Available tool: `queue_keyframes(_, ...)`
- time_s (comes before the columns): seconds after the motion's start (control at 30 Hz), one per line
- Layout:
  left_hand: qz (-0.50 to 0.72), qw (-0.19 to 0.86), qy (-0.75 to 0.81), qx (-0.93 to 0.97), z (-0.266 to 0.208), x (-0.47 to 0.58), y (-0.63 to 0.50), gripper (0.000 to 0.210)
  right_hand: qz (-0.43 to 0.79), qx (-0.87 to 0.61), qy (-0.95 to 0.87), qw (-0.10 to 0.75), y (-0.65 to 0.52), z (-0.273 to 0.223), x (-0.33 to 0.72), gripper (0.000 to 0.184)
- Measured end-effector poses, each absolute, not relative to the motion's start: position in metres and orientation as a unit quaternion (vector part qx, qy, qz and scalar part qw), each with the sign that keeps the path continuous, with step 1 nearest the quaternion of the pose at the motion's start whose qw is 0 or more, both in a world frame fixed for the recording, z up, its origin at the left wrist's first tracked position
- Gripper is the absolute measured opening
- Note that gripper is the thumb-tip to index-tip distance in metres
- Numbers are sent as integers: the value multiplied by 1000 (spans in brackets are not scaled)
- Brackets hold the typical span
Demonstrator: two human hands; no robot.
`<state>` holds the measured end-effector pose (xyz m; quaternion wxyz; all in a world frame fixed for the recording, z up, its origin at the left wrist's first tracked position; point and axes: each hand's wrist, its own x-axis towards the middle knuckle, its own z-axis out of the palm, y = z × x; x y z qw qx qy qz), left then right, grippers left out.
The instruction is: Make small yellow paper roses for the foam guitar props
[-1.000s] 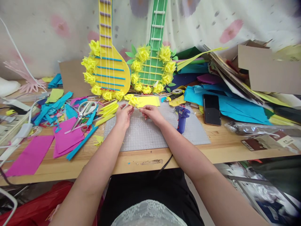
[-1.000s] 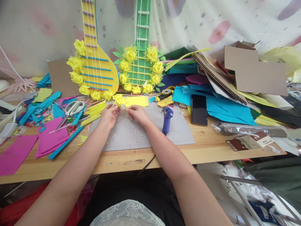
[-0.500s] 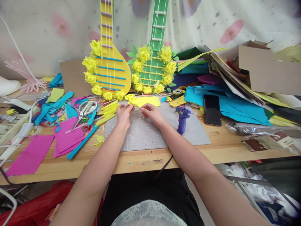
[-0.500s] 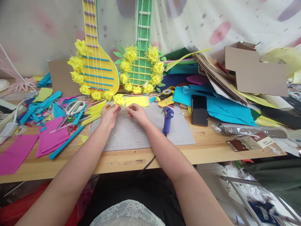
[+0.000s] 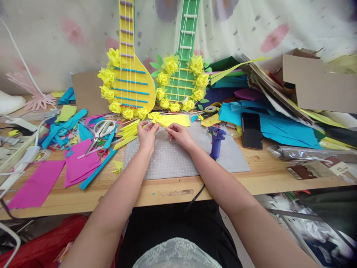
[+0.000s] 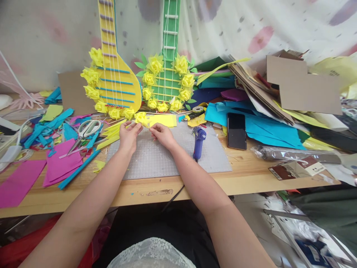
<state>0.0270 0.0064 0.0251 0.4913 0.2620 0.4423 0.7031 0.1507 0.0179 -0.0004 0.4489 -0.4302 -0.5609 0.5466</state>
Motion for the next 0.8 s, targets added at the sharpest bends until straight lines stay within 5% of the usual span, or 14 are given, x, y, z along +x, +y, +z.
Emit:
queue_keyframes(0.13,704,465,455,286,21,23,9,38,468,-463,-607,445,19,2,155,30)
queue_keyframes(0.3,704,394,458,373,21,21,5,41,203,-504,-662,517,11,15,160,32)
queue_keyframes(0.43,680,392,463,412,32,27,-8,41,70,-454,-739,493,3,34,157,29)
queue_keyframes(0.8,646,382,481,453,40,34,-14,43,30,-412,-836,362,24,56,151,16)
